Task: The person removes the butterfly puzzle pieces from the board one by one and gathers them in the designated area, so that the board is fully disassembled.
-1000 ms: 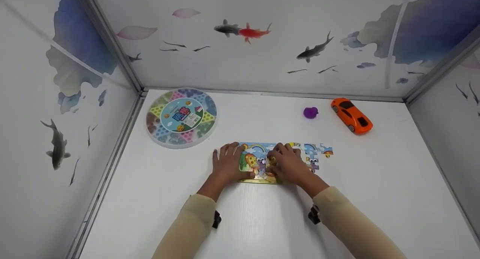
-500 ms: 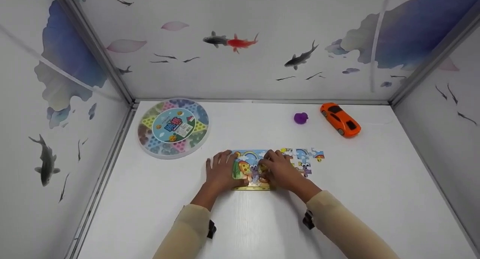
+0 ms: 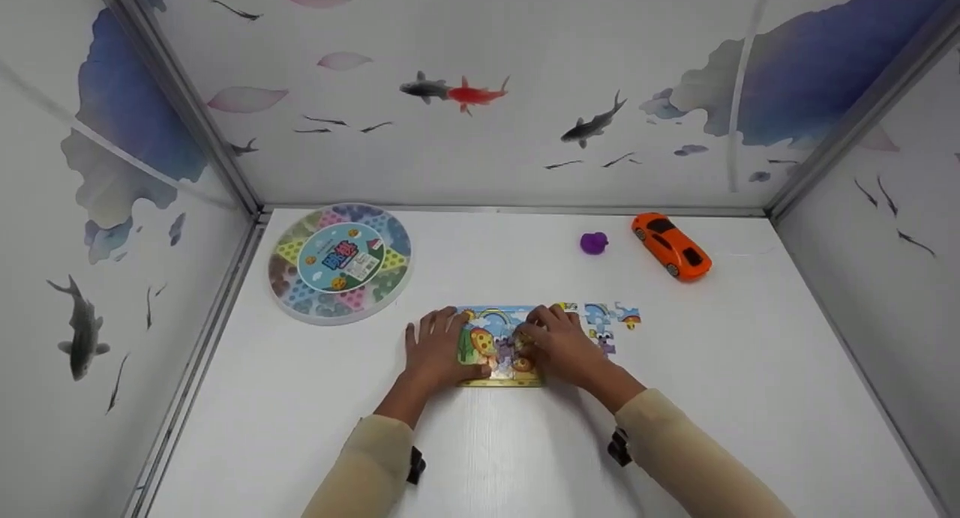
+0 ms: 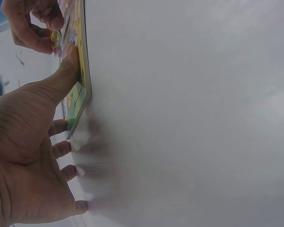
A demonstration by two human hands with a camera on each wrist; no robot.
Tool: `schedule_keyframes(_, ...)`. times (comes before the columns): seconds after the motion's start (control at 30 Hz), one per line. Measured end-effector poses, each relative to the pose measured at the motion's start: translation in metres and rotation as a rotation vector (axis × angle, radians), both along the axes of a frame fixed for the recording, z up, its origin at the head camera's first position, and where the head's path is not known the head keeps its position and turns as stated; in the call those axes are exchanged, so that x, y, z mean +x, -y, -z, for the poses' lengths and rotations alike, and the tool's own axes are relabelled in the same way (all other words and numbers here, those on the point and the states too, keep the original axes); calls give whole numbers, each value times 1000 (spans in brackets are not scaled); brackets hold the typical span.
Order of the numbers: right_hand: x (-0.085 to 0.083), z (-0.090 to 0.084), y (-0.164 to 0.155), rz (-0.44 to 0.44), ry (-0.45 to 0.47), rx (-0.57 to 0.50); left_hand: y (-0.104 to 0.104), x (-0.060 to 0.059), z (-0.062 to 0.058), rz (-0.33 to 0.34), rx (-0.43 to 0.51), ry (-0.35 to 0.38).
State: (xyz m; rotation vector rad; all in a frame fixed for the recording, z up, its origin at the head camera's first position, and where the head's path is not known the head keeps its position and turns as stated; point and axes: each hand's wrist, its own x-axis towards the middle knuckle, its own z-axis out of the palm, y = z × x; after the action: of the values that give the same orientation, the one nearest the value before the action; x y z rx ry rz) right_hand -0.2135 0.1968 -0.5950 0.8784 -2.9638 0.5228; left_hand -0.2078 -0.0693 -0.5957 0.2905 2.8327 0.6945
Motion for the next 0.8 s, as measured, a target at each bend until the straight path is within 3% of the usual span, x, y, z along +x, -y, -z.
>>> schedule_keyframes(0.3,2,-4,-22,22,-8,-13,3,2,-3,7,20,-9)
schedule_keyframes(0.53,9,-7,-53,98,54,-22,-1,0,-1,18,24,-7)
schedule_keyframes(0.8,15,-10,-79,123,39,-6,2,1,-2,0,28,-24)
